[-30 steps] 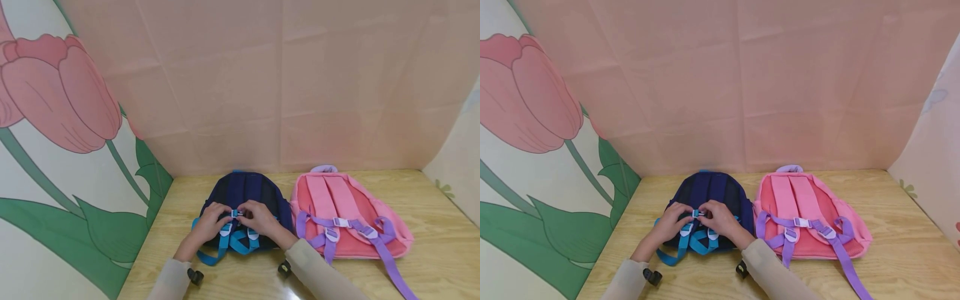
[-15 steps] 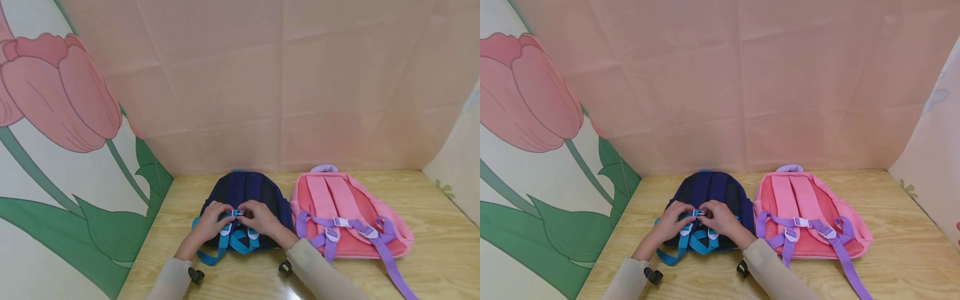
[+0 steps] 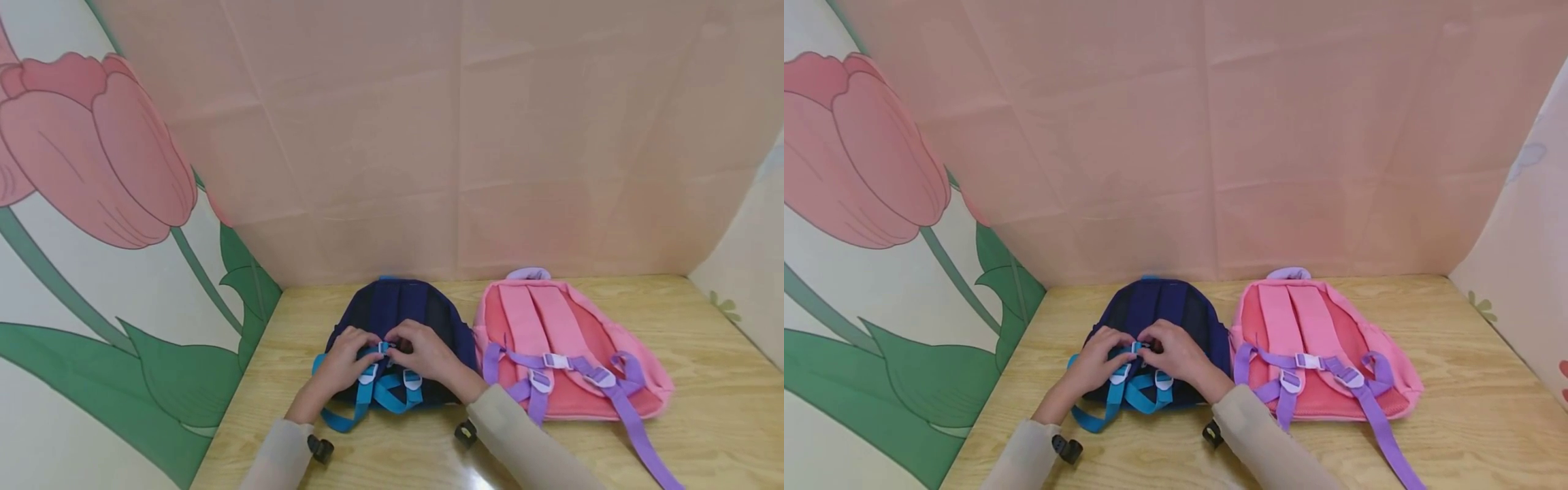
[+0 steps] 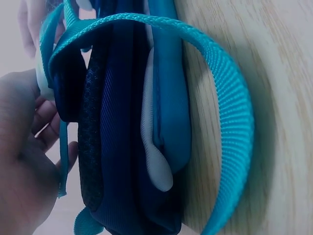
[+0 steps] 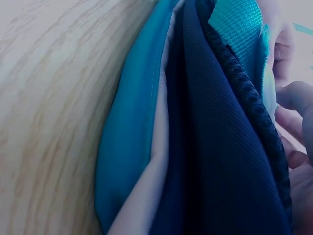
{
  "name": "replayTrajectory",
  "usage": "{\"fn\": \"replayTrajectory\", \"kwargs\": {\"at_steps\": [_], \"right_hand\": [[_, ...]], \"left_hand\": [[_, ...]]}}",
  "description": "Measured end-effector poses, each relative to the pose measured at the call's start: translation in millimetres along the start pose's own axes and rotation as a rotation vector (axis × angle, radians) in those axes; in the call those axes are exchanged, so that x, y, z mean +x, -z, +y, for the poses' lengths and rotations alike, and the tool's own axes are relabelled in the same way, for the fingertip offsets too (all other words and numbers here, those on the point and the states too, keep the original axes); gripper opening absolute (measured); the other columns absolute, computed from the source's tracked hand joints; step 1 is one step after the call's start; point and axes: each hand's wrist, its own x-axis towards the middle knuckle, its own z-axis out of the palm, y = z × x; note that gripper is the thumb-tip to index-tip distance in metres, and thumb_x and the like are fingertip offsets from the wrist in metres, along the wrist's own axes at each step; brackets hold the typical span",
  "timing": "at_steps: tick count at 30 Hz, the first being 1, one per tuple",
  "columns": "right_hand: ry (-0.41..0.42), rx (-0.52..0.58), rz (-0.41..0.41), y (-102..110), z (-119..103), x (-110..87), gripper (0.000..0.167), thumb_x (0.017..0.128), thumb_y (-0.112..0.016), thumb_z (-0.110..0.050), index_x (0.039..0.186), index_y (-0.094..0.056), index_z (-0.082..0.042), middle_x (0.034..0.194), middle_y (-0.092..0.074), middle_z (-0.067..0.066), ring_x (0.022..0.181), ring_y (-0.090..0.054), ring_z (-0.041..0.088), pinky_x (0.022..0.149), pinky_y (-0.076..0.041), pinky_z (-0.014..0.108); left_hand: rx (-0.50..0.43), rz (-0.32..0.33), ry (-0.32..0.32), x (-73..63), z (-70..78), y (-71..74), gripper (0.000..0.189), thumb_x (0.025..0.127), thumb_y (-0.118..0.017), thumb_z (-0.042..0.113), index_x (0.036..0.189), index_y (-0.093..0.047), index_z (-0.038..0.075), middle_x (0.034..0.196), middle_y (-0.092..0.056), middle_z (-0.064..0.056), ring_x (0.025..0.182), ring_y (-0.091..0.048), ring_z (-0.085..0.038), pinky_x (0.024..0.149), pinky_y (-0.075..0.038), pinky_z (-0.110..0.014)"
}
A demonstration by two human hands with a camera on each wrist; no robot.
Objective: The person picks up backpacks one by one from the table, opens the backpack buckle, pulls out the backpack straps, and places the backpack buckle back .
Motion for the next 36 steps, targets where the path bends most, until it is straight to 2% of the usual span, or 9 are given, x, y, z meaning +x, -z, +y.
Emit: {"fn": "replayTrajectory", "kwargs": {"at_steps": [6, 14, 21, 36], "right_hand": [[0.004, -0.020, 0.003, -1.1, -0.3, 0.5, 0.015, 0.090, -0.077, -0.014, 0.104, -0.073, -0.011, 0.097, -0.065, 0.004, 0.079, -0.063, 0.016, 0.069, -0.053, 0.024], [0.006, -0.011, 0.064, -6.5, 3.8, -1.5, 0.014, 0.088, -0.077, -0.015, 0.101, -0.073, -0.013, 0.091, -0.063, 0.001, 0.073, -0.056, 0.008, 0.065, -0.050, 0.022], [-0.011, -0.001, 0.091, -10.6, 6.7, -2.6, 0.015, 0.087, -0.077, -0.015, 0.101, -0.072, -0.014, 0.089, -0.062, 0.000, 0.072, -0.055, 0.007, 0.065, -0.050, 0.022], [-0.021, 0.001, 0.034, -6.3, 1.2, 0.0, 0.016, 0.090, -0.076, -0.019, 0.105, -0.071, -0.014, 0.094, -0.063, 0.004, 0.076, -0.058, 0.013, 0.068, -0.051, 0.024]], "left_hand": [[0.008, 0.007, -0.012, 0.3, 0.2, 0.0, 0.020, 0.095, -0.072, 0.025, 0.113, -0.071, 0.016, 0.105, -0.068, 0.004, 0.099, -0.052, -0.012, 0.090, -0.044, -0.039], [-0.005, 0.024, -0.036, -0.1, 0.0, 0.9, 0.022, 0.096, -0.072, 0.027, 0.115, -0.071, 0.016, 0.110, -0.070, 0.003, 0.102, -0.053, -0.014, 0.092, -0.044, -0.042], [-0.003, 0.026, -0.030, -0.9, -2.2, -0.1, 0.022, 0.096, -0.071, 0.027, 0.115, -0.070, 0.016, 0.111, -0.070, 0.003, 0.102, -0.054, -0.015, 0.093, -0.043, -0.042], [0.032, 0.016, -0.065, 1.3, -2.0, 0.0, 0.021, 0.095, -0.072, 0.026, 0.114, -0.071, 0.016, 0.110, -0.072, 0.003, 0.102, -0.056, -0.015, 0.093, -0.044, -0.042]]}}
